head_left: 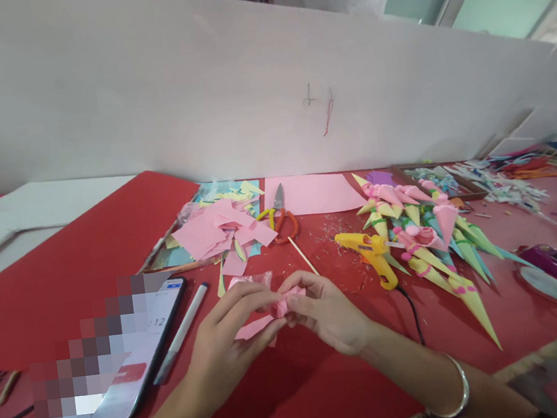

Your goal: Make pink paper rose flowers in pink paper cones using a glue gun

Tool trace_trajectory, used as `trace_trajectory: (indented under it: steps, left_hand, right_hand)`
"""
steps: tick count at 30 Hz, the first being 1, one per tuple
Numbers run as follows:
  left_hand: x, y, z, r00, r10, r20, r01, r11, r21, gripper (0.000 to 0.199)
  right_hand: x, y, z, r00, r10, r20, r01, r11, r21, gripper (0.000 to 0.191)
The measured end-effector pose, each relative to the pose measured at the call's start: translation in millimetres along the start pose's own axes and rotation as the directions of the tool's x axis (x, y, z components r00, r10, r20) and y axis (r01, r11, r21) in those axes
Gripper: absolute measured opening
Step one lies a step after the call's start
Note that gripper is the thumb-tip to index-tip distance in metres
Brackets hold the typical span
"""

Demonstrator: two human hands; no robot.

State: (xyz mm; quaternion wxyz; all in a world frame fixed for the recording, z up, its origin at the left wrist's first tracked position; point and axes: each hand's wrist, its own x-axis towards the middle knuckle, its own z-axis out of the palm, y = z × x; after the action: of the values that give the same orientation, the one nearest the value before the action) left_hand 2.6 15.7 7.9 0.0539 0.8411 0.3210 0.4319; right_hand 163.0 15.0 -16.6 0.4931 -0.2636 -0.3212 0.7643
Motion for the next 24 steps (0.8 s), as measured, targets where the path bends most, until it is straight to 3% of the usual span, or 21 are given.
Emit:
trace_trajectory:
  steps: [10,20,24]
  left_hand:
    - [2,-1,-1.1,1.000,-0.022,-0.003,0.022,0.999,-0.023,0.007]
    - [4,1,-0.4,1.000,-0.023,0.016,0.023,1.000,-0.010,0.007]
    - [-7,0,-11.5,0.997,-0.033,0.068,0.031,0.999,0.031,0.009]
  right_hand:
    - [-1,2,-3,0.995,-0.094,0.028,0.096,0.991,-0.089,0.021]
    - [0,0,0,0.999,-0.050,-0.022,0.048,0.996,-0.074,0.022]
    - [-2,2,-1,0.995,-0.096,-0.037,0.091,0.990,-0.110,0.018]
